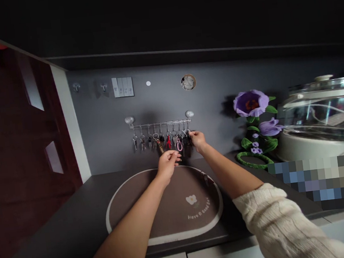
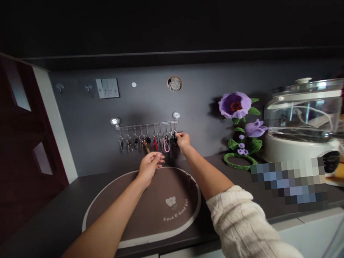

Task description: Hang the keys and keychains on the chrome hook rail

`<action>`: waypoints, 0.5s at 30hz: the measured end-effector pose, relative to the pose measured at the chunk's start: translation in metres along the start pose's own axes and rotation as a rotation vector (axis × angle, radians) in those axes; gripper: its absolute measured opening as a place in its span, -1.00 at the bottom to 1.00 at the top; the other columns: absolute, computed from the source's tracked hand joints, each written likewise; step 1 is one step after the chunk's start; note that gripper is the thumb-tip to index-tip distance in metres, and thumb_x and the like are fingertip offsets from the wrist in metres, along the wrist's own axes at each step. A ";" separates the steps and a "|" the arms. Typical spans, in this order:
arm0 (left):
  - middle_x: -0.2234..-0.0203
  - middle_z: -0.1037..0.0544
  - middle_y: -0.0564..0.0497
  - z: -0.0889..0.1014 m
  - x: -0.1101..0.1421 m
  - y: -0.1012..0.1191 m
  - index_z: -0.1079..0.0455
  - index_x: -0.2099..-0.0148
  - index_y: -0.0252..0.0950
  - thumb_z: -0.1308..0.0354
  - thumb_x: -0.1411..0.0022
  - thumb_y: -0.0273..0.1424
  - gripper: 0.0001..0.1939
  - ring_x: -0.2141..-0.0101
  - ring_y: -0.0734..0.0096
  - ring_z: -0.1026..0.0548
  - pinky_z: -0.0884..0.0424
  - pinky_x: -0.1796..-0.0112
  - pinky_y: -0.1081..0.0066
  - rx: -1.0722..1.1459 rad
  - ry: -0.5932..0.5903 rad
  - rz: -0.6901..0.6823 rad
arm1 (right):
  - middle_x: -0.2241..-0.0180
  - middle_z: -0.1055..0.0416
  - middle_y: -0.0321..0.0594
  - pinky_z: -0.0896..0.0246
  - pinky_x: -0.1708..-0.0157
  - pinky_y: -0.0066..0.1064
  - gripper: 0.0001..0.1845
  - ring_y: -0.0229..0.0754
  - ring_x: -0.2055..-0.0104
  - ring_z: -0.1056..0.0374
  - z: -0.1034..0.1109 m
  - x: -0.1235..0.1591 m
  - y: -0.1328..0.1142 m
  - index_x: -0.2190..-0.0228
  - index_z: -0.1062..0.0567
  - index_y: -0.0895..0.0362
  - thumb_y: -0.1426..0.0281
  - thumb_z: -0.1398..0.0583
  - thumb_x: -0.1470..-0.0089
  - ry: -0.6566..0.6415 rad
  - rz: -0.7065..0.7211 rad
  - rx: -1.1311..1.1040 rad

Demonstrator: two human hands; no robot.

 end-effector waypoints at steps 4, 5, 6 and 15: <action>0.43 -0.46 -0.06 -0.001 0.001 0.001 -0.31 0.33 -0.36 -0.09 0.05 -0.24 -0.71 0.48 0.53 -0.39 -0.26 0.52 0.55 -0.001 -0.006 0.009 | 0.76 -0.20 -0.37 0.00 0.59 -0.53 -0.69 -0.38 0.63 -0.09 0.000 0.001 -0.001 0.60 -0.37 0.22 0.19 -0.16 0.28 0.038 0.002 0.030; 0.43 -0.46 -0.06 -0.001 0.001 0.001 -0.31 0.33 -0.36 -0.09 0.05 -0.24 -0.72 0.48 0.53 -0.39 -0.26 0.52 0.55 0.001 -0.005 0.011 | 0.75 -0.19 -0.38 0.00 0.59 -0.53 -0.70 -0.39 0.63 -0.09 0.000 0.002 -0.001 0.60 -0.36 0.22 0.19 -0.15 0.27 0.029 0.003 0.028; 0.44 -0.46 -0.06 -0.001 0.001 0.002 -0.31 0.33 -0.36 -0.09 0.05 -0.24 -0.72 0.48 0.53 -0.39 -0.26 0.52 0.55 0.003 -0.004 0.011 | 0.75 -0.19 -0.39 0.00 0.59 -0.54 -0.71 -0.39 0.63 -0.09 0.000 0.002 -0.001 0.60 -0.35 0.21 0.21 -0.15 0.27 0.019 0.003 0.025; 0.43 -0.45 -0.06 -0.002 0.003 0.001 -0.31 0.33 -0.36 -0.09 0.05 -0.25 -0.72 0.47 0.53 -0.39 -0.27 0.51 0.55 0.003 -0.028 0.003 | 0.67 -0.24 -0.37 -0.03 0.56 -0.54 -0.88 -0.41 0.61 -0.13 0.003 0.008 -0.007 0.57 -0.34 0.20 0.38 -0.13 0.22 -0.044 -0.058 -0.046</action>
Point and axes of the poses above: each hand's wrist, its own x-axis away from the middle knuckle, its own z-axis out of the back of the hand, y = z × x, the point moved 2 cm from there along -x, towards the middle knuckle
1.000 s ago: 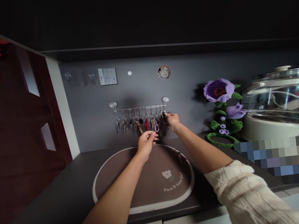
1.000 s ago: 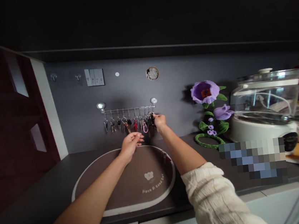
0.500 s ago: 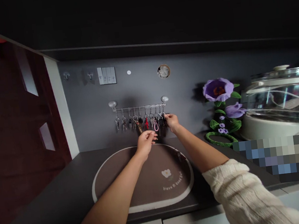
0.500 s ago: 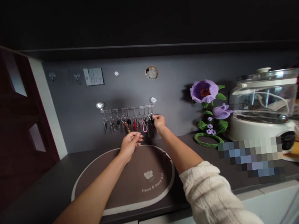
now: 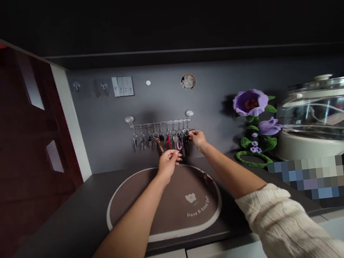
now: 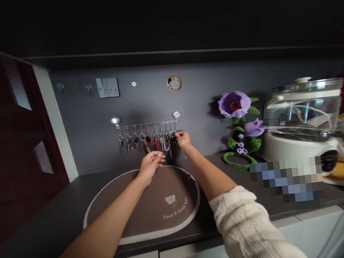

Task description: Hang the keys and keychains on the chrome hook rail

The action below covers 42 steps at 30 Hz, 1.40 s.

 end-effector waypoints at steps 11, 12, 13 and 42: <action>0.43 -0.46 -0.07 -0.003 0.003 0.000 -0.31 0.27 -0.36 -0.10 0.05 -0.25 -0.68 0.49 0.53 -0.39 -0.25 0.51 0.54 -0.067 -0.062 0.004 | 0.57 -0.32 -0.27 -0.09 0.57 -0.53 -0.94 -0.40 0.61 -0.15 0.020 0.042 -0.029 0.53 -0.34 0.19 0.43 -0.12 0.15 -0.017 -0.085 0.034; 0.43 -0.46 -0.07 -0.004 0.004 -0.001 -0.31 0.27 -0.36 -0.09 0.05 -0.26 -0.69 0.49 0.53 -0.39 -0.25 0.51 0.54 -0.085 -0.074 0.008 | 0.55 -0.33 -0.26 -0.09 0.57 -0.55 -0.95 -0.42 0.61 -0.15 0.022 0.048 -0.031 0.52 -0.35 0.19 0.45 -0.12 0.15 -0.080 -0.095 0.044; 0.44 -0.46 -0.06 -0.005 0.005 -0.003 -0.31 0.27 -0.36 -0.09 0.05 -0.27 -0.69 0.48 0.53 -0.39 -0.24 0.50 0.54 -0.103 -0.089 0.011 | 0.54 -0.33 -0.26 -0.09 0.57 -0.56 -0.95 -0.43 0.61 -0.15 0.025 0.054 -0.031 0.51 -0.35 0.20 0.47 -0.12 0.15 -0.147 -0.103 0.064; 0.62 -0.37 0.07 -0.020 0.021 -0.035 -0.33 0.37 -0.40 -0.09 0.04 -0.48 -0.88 0.56 0.58 -0.28 -0.22 0.43 0.50 -0.384 -0.238 0.168 | 0.67 -0.40 -0.19 -0.06 0.57 -0.54 -0.81 -0.34 0.61 -0.24 0.073 0.094 0.015 0.58 -0.51 0.26 0.38 -0.18 0.23 -0.712 -0.097 0.795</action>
Point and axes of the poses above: each hand's wrist, its own x-axis away from the middle knuckle, its own z-axis out of the back of the hand, y = z × x, the point moved 2 cm from there along -x, towards the middle knuckle
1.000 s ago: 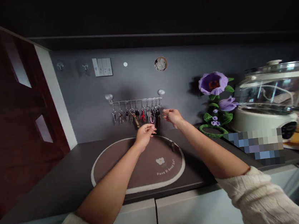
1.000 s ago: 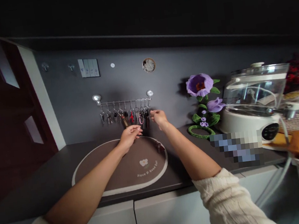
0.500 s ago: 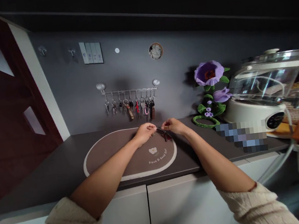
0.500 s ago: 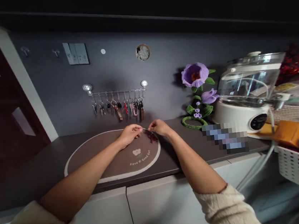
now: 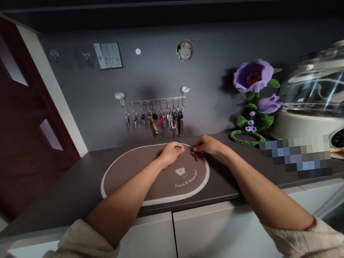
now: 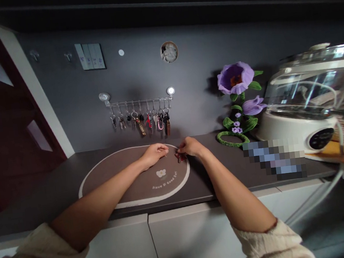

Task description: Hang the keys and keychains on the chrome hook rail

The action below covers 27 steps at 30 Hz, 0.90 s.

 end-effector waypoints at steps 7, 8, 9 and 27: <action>0.58 -0.39 0.05 -0.001 0.002 0.003 -0.34 0.37 -0.40 -0.08 0.04 -0.49 -0.88 0.53 0.56 -0.30 -0.23 0.41 0.50 -0.034 0.009 0.010 | 0.69 -0.38 -0.23 -0.02 0.59 -0.55 -0.85 -0.35 0.62 -0.21 0.002 0.001 0.000 0.62 -0.50 0.26 0.44 -0.15 0.22 0.066 0.005 0.129; 0.58 -0.39 0.04 -0.001 0.003 0.004 -0.34 0.37 -0.40 -0.08 0.04 -0.49 -0.88 0.53 0.56 -0.30 -0.23 0.41 0.50 -0.038 0.009 0.008 | 0.69 -0.37 -0.23 -0.01 0.60 -0.55 -0.86 -0.36 0.63 -0.19 0.001 0.001 0.000 0.63 -0.49 0.26 0.45 -0.15 0.22 0.077 0.011 0.127; 0.57 -0.40 0.04 -0.001 0.003 0.004 -0.34 0.36 -0.41 -0.08 0.04 -0.49 -0.87 0.52 0.56 -0.30 -0.23 0.40 0.50 -0.042 0.010 0.004 | 0.70 -0.36 -0.24 0.00 0.61 -0.55 -0.86 -0.37 0.64 -0.18 0.001 0.000 0.000 0.64 -0.48 0.26 0.45 -0.15 0.22 0.089 0.016 0.113; 0.50 -0.42 -0.01 0.004 0.000 0.009 -0.32 0.33 -0.38 -0.09 0.05 -0.23 -0.70 0.48 0.52 -0.35 -0.25 0.47 0.50 0.091 -0.007 -0.135 | 0.57 -0.36 -0.26 -0.13 0.44 -0.49 -0.74 -0.39 0.53 -0.22 -0.007 0.004 -0.020 0.55 -0.41 0.23 0.29 -0.26 0.30 0.068 0.154 -0.624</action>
Point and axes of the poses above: each hand's wrist, its own x-axis away from the middle knuckle, its own z-axis out of the back of the hand, y = z × x, the point moved 2 cm from there along -x, towards the middle knuckle
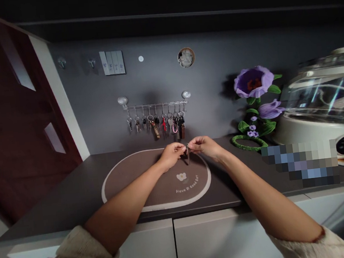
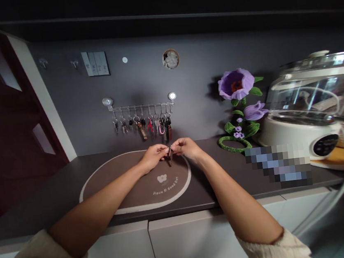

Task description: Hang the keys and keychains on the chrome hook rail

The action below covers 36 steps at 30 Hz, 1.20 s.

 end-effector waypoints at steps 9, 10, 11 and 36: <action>0.50 -0.38 0.04 0.005 -0.002 0.008 -0.29 0.33 -0.36 -0.03 0.01 -0.21 -0.70 0.46 0.52 -0.32 -0.26 0.44 0.51 -0.039 0.026 -0.134 | 0.51 -0.36 -0.25 -0.14 0.35 -0.45 -0.71 -0.35 0.44 -0.27 -0.006 0.002 -0.005 0.51 -0.40 0.22 0.28 -0.27 0.31 0.000 0.040 -0.149; 0.49 -0.37 0.04 0.006 -0.002 0.009 -0.29 0.33 -0.35 -0.02 0.00 -0.21 -0.71 0.46 0.52 -0.32 -0.26 0.44 0.51 -0.049 0.033 -0.154 | 0.50 -0.37 -0.25 -0.14 0.35 -0.45 -0.70 -0.35 0.44 -0.27 -0.006 0.002 -0.004 0.50 -0.40 0.22 0.27 -0.27 0.31 -0.001 0.046 -0.153; 0.49 -0.37 0.04 0.006 -0.002 0.010 -0.29 0.33 -0.35 -0.01 -0.01 -0.21 -0.71 0.45 0.52 -0.31 -0.26 0.43 0.51 -0.060 0.042 -0.170 | 0.49 -0.37 -0.24 -0.14 0.34 -0.45 -0.69 -0.34 0.43 -0.28 -0.006 0.001 -0.004 0.49 -0.40 0.22 0.26 -0.26 0.30 -0.004 0.051 -0.154; 0.60 -0.35 0.06 0.005 -0.003 0.000 -0.26 0.42 -0.36 -0.04 0.03 -0.27 -0.78 0.61 0.59 -0.30 -0.20 0.56 0.55 0.009 0.187 0.002 | 0.45 -0.37 -0.20 -0.23 0.37 -0.43 -0.80 -0.28 0.39 -0.32 0.013 -0.028 -0.039 0.47 -0.27 0.14 0.27 -0.14 0.11 0.163 0.155 -0.319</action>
Point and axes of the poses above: each hand's wrist, its own x-axis away from the middle knuckle, its own z-axis out of the back of the hand, y = z × x, the point moved 2 cm from there along -x, towards the middle knuckle
